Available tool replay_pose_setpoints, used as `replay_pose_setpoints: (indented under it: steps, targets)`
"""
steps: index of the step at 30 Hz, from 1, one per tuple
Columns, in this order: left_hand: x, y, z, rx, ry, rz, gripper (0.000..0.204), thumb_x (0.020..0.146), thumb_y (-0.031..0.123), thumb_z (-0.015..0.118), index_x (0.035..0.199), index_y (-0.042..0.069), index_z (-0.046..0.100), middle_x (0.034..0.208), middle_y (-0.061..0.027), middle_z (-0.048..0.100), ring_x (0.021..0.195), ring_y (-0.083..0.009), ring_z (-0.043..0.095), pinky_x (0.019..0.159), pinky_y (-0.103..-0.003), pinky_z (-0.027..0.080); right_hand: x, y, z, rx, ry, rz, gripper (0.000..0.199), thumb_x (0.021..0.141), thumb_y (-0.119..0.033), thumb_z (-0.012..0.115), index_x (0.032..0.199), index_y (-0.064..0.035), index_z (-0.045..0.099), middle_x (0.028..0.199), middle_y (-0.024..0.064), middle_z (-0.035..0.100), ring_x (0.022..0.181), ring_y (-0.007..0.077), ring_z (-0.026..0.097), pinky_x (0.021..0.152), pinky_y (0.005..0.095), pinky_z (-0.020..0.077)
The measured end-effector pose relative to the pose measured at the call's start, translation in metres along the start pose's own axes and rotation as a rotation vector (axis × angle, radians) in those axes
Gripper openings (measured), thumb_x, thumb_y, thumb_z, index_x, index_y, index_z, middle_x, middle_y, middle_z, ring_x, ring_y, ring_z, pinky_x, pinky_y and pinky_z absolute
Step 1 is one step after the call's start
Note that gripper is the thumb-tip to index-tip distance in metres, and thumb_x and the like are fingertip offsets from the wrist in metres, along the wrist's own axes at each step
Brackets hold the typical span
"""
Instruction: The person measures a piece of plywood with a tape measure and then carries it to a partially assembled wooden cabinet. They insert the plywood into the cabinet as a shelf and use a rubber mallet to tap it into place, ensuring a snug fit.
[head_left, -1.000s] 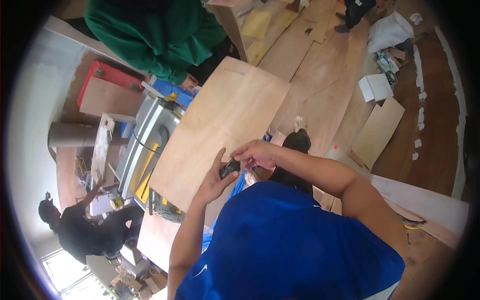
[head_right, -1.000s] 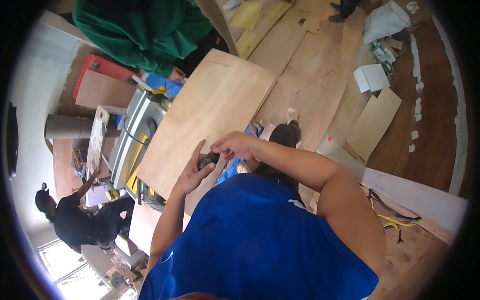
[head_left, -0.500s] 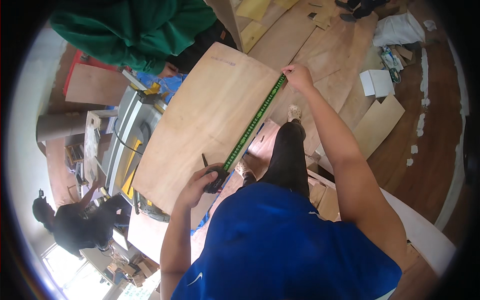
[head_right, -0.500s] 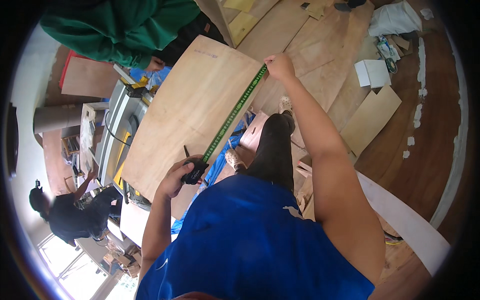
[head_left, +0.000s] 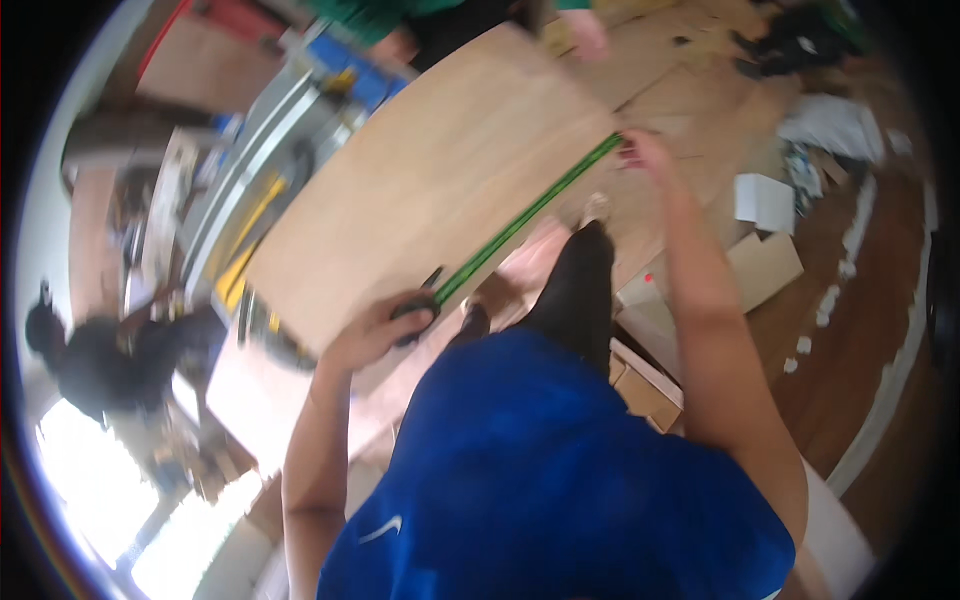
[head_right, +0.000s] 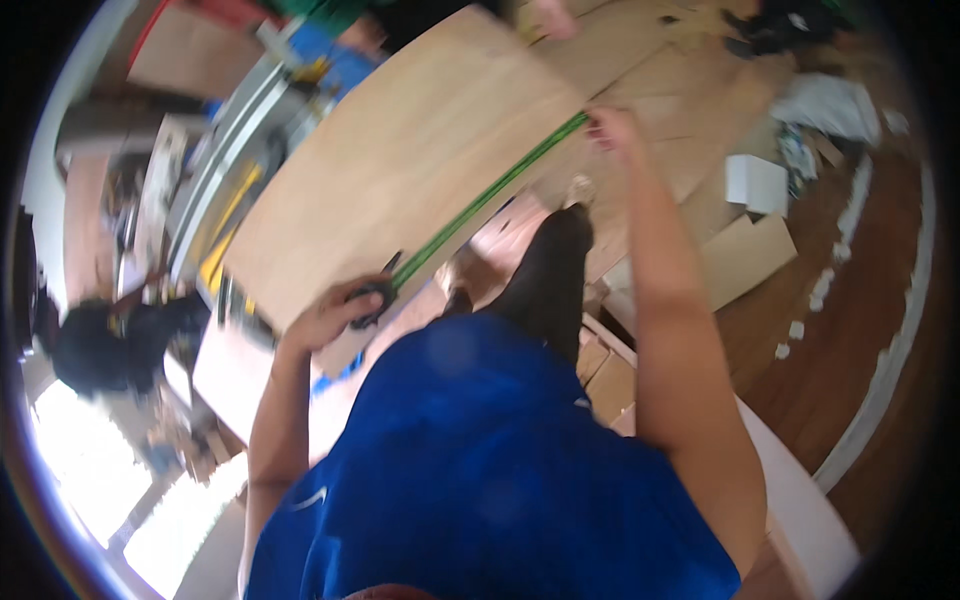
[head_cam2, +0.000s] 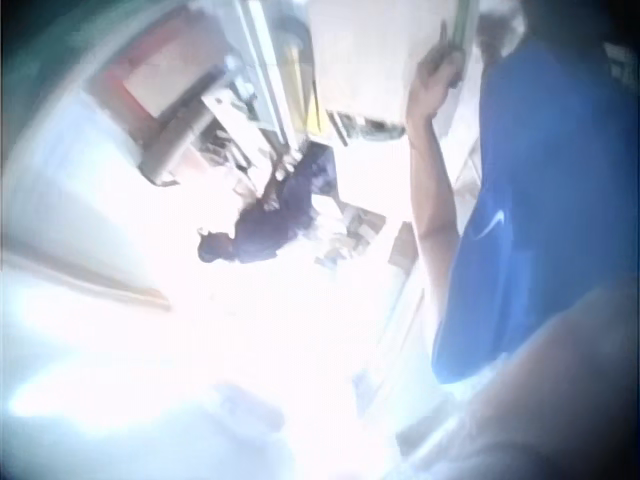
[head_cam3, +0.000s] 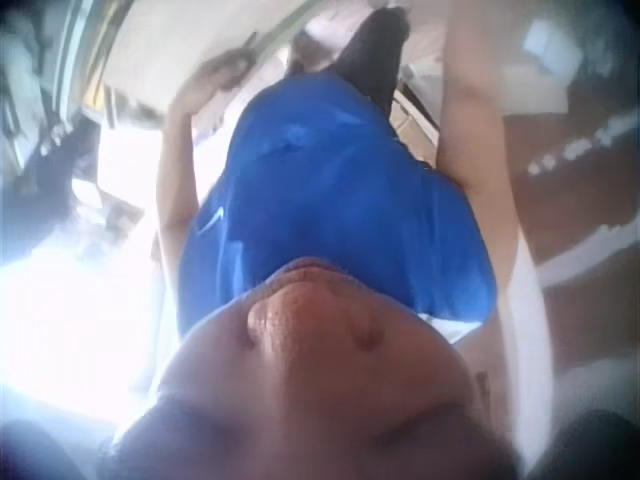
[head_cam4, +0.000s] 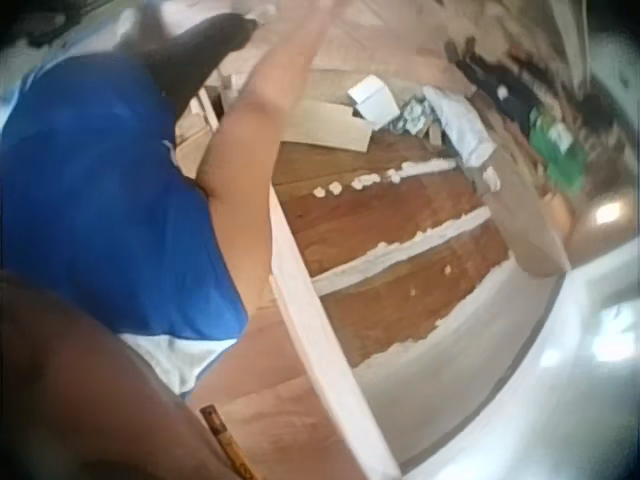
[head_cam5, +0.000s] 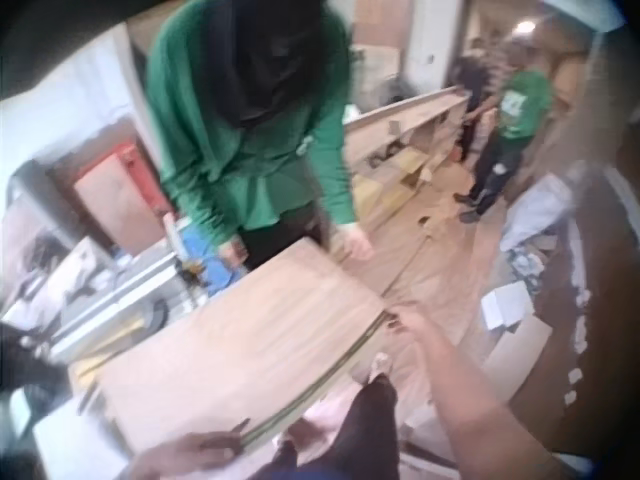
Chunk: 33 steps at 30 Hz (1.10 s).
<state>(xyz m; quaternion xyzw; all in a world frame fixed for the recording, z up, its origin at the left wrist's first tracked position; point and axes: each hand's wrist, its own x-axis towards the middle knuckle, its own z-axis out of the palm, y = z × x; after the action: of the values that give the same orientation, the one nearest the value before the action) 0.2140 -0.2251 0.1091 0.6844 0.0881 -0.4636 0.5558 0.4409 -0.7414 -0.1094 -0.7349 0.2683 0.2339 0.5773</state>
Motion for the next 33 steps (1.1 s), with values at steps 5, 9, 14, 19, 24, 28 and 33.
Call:
replay_pose_setpoints:
  steps: [5, 9, 14, 19, 24, 28, 33]
  targets:
    - [-0.090, -0.044, -0.037, 0.092, 0.014, -0.058, 0.067, 0.090, 0.035, 0.073, 0.146, 0.005, 0.054, 0.114, -0.0096, 0.066, 0.096, -0.0172, 0.063, 0.084, -0.031, 0.052, -0.029, -0.026, 0.022, 0.018, 0.135, 0.018, 0.028, 0.098, -0.033, 0.068, 0.111, -0.0085, 0.070, 0.095, 0.0048, 0.070, 0.085, 0.0205, 0.070, 0.074, 0.0377, 0.0531]
    - [-0.154, -0.090, -0.050, 0.067, -0.033, -0.224, 0.073, 0.083, 0.024, 0.075, 0.150, 0.009, 0.050, 0.110, -0.0068, 0.064, 0.091, -0.0144, 0.061, 0.077, -0.029, 0.052, -0.012, -0.023, 0.030, 0.005, 0.160, 0.096, 0.027, 0.099, -0.034, 0.065, 0.110, -0.0106, 0.070, 0.098, 0.0052, 0.069, 0.090, 0.0220, 0.069, 0.078, 0.0407, 0.0539]
    - [-0.188, -0.142, -0.079, -0.009, -0.114, -0.278, 0.077, 0.078, 0.017, 0.071, 0.150, 0.009, 0.048, 0.100, -0.0040, 0.063, 0.084, -0.0106, 0.059, 0.070, -0.024, 0.050, 0.049, 0.028, -0.009, 0.115, 0.122, 0.115, 0.023, 0.101, -0.036, 0.062, 0.109, -0.0151, 0.067, 0.101, 0.0040, 0.062, 0.093, 0.0224, 0.064, 0.083, 0.0431, 0.0542]
    - [-0.189, -0.149, -0.081, 0.099, -0.051, -0.227, 0.074, 0.082, 0.041, 0.082, 0.143, 0.006, 0.058, 0.110, -0.0054, 0.067, 0.101, -0.0165, 0.059, 0.091, -0.030, 0.048, 0.038, 0.010, 0.005, 0.018, 0.184, 0.153, 0.029, 0.105, -0.037, 0.056, 0.120, -0.0139, 0.064, 0.110, 0.0046, 0.065, 0.103, 0.0227, 0.065, 0.088, 0.0429, 0.0530]
    - [-0.192, -0.165, -0.090, 0.056, -0.092, -0.267, 0.070, 0.083, 0.038, 0.079, 0.143, 0.007, 0.059, 0.112, -0.0064, 0.069, 0.098, -0.0161, 0.063, 0.090, -0.029, 0.050, 0.035, 0.000, 0.015, -0.075, 0.249, 0.151, 0.037, 0.106, -0.042, 0.054, 0.129, -0.0144, 0.061, 0.117, 0.0047, 0.065, 0.107, 0.0241, 0.066, 0.090, 0.0428, 0.0519]
    - [-0.197, -0.193, -0.097, -0.046, -0.114, -0.271, 0.069, 0.081, 0.035, 0.079, 0.142, 0.006, 0.061, 0.113, -0.0060, 0.069, 0.099, -0.0155, 0.062, 0.090, -0.028, 0.050, 0.032, 0.000, 0.022, -0.145, 0.261, 0.189, 0.039, 0.105, -0.046, 0.055, 0.128, -0.0147, 0.062, 0.114, 0.0044, 0.067, 0.106, 0.0233, 0.066, 0.088, 0.0421, 0.0515]
    - [-0.188, -0.221, -0.101, -0.249, -0.152, -0.221, 0.075, 0.077, 0.029, 0.080, 0.143, 0.000, 0.058, 0.112, -0.0088, 0.070, 0.096, -0.0167, 0.064, 0.088, -0.028, 0.051, 0.029, -0.009, 0.014, -0.251, 0.234, 0.215, 0.040, 0.104, -0.049, 0.057, 0.116, -0.0116, 0.064, 0.108, 0.0040, 0.068, 0.100, 0.0206, 0.067, 0.085, 0.0407, 0.0511]
